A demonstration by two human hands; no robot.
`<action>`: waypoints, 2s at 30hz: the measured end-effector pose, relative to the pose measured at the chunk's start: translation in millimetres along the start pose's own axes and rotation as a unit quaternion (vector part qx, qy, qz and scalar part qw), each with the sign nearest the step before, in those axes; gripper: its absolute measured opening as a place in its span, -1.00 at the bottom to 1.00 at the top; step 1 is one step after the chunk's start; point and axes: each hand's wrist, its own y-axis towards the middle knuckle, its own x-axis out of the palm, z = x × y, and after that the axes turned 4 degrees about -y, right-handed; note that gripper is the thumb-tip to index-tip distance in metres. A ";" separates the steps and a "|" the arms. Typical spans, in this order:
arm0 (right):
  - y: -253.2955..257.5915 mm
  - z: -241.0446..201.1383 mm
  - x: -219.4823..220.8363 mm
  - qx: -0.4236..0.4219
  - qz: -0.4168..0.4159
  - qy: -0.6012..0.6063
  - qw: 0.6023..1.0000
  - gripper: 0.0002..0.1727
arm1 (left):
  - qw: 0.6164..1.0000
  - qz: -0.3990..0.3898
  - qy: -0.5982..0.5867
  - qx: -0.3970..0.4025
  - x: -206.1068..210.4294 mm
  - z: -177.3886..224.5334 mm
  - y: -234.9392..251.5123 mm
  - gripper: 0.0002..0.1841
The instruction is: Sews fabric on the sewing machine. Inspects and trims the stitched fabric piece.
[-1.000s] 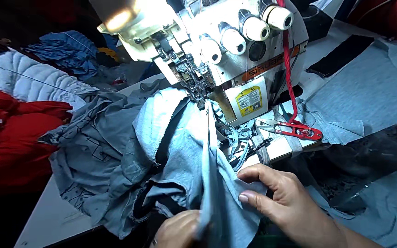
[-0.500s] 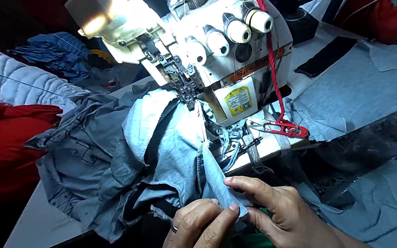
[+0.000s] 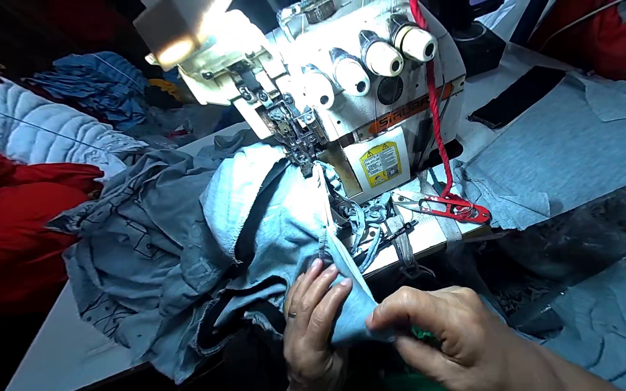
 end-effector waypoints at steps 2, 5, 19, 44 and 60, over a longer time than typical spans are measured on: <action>-1.7 5.9 -9.2 -0.044 0.009 -0.087 0.995 -0.88 | 1.000 -0.015 -0.011 0.026 -7.9 -2.0 13.4 -0.83; -2.8 7.8 -33.0 -0.079 0.012 -0.180 0.980 -0.84 | 0.995 -0.045 0.014 0.082 -12.6 11.2 34.0 -0.85; 30.1 28.5 -49.2 -0.147 -0.021 -0.284 0.947 -0.85 | 0.984 -0.084 0.081 0.136 -18.0 -4.6 65.9 -0.82; 98.9 49.5 -5.7 -0.051 0.012 -0.381 0.923 -0.66 | 0.957 -0.190 0.191 -0.112 -55.1 -73.9 155.1 -0.55; 94.6 55.7 -17.2 -0.153 -0.048 -0.398 0.903 -0.76 | 0.973 -0.191 0.125 -0.026 -25.5 15.9 63.1 -0.55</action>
